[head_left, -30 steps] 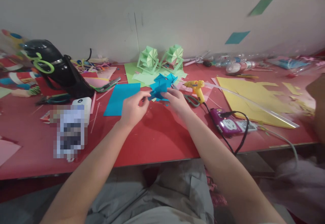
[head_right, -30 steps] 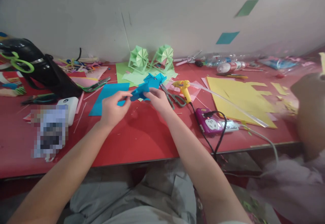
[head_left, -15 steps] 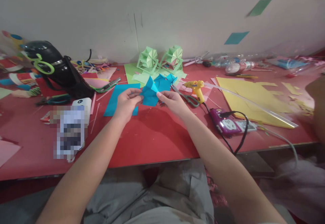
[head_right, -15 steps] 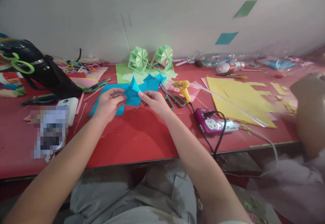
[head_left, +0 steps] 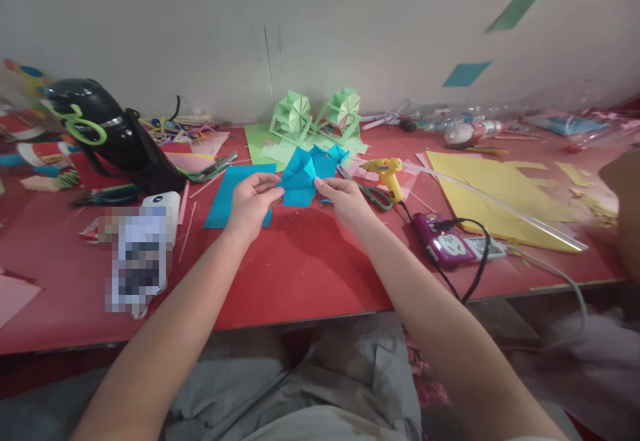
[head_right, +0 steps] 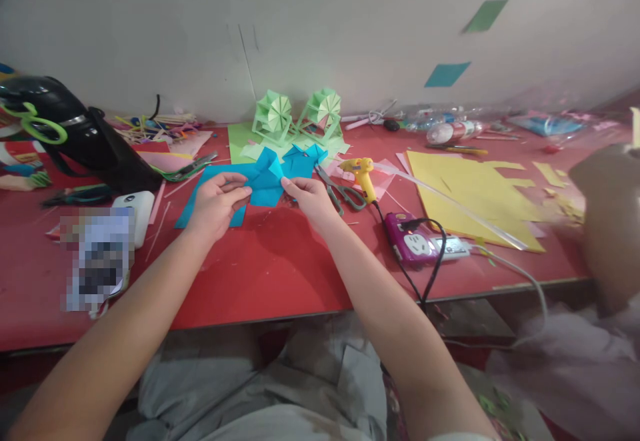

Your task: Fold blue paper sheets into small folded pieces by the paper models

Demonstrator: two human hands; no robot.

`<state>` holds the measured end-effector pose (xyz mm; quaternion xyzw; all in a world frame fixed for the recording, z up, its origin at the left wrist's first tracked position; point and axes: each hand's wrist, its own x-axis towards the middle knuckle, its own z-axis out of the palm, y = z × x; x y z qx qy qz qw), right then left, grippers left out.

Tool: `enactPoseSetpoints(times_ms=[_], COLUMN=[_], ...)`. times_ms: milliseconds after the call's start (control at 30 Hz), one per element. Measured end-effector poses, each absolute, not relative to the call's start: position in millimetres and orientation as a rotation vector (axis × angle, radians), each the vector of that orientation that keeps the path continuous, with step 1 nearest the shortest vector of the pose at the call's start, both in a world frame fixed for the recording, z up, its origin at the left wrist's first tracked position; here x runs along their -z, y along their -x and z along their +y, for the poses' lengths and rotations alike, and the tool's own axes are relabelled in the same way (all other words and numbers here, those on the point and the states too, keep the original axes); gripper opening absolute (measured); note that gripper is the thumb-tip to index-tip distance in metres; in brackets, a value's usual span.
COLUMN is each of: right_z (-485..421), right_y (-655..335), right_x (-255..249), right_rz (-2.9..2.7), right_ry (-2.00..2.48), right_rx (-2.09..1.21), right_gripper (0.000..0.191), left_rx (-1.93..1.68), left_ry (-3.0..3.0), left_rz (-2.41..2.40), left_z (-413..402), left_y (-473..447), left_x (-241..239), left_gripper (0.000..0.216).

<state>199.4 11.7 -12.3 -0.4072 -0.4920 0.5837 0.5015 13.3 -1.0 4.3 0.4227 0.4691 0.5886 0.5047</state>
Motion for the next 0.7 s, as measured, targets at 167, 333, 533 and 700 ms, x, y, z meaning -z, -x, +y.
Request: enactPoseSetpoints(times_ms=[167, 333, 533, 700], right_z=[13.7, 14.2, 10.5, 12.6], right_y=[-202.4, -205.9, -202.7, -203.0], right_x=[11.7, 9.2, 8.1, 11.4], right_rz=[-1.151, -1.184, -1.317, -1.418], right_ry=[0.974, 1.009, 1.066, 1.079], right_rx=[-1.415, -1.353, -1.262, -1.104], right_gripper=[0.048, 0.05, 0.05, 0.05], left_rx=[-1.43, -1.444, -1.436, -1.421], left_ry=[-1.001, -0.975, -0.989, -0.999], left_rz=[1.137, 1.142, 1.126, 1.133], left_z=[0.9, 1.2, 1.3, 0.9], left_y=[-11.8, -10.1, -10.2, -11.2], left_x=[-4.2, -6.4, -4.0, -3.8], left_gripper=[0.036, 0.035, 0.034, 0.034])
